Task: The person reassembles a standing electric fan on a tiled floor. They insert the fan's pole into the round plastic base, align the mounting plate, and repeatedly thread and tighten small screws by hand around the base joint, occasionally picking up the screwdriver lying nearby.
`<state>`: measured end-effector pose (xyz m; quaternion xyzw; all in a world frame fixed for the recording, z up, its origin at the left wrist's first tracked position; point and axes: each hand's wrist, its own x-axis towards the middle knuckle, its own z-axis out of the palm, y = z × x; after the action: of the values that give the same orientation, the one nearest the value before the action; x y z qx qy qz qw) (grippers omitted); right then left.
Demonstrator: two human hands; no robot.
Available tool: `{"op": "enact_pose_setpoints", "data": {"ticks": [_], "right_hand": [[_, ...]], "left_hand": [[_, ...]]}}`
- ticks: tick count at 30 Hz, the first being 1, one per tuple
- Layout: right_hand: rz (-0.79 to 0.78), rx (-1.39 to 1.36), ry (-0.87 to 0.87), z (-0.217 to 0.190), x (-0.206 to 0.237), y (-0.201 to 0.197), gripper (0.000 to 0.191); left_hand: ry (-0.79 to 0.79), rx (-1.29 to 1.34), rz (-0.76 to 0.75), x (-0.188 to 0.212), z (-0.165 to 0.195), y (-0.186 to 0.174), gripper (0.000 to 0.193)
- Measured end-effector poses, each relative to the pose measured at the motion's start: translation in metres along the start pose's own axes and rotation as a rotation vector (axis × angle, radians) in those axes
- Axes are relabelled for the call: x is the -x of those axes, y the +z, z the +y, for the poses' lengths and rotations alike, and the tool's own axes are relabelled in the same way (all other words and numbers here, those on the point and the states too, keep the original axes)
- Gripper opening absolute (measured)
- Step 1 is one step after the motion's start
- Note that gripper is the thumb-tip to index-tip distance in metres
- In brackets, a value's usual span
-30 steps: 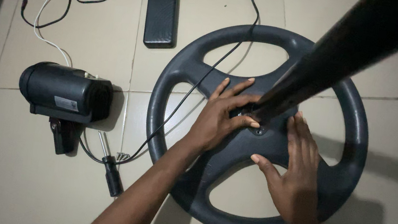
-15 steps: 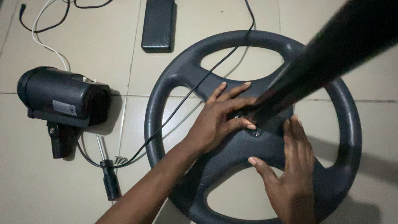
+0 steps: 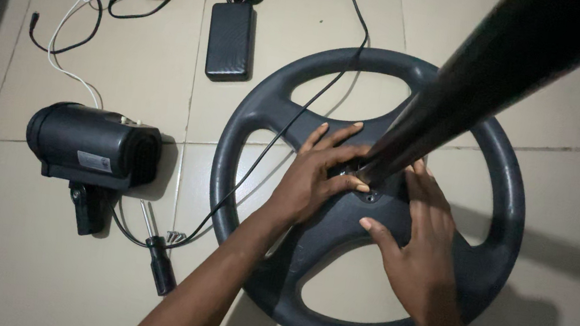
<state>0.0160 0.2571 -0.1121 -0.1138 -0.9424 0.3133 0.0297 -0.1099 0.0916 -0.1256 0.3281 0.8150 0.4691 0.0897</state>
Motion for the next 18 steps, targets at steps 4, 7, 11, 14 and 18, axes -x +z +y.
{"op": "enact_pose_setpoints", "data": {"ticks": [4,7,11,14,18], "right_hand": [[0.011,-0.005,-0.001,-0.001,-0.002,0.001,0.096],[0.003,0.038,0.002,-0.001,-0.003,0.002,0.098],[0.018,0.075,-0.047,0.001,-0.004,0.005,0.082],[0.051,0.099,-0.079,0.003,-0.002,0.008,0.077],[0.030,0.088,-0.083,0.007,-0.003,0.009,0.077]], "left_hand": [[0.006,0.003,0.014,0.000,0.002,-0.001,0.050],[0.019,-0.001,-0.011,0.001,0.003,-0.003,0.050],[0.045,-0.005,0.015,0.003,0.004,-0.004,0.052],[0.056,0.002,0.049,0.007,0.007,-0.002,0.057],[-0.010,-0.013,0.196,0.021,0.018,0.006,0.073]]}}
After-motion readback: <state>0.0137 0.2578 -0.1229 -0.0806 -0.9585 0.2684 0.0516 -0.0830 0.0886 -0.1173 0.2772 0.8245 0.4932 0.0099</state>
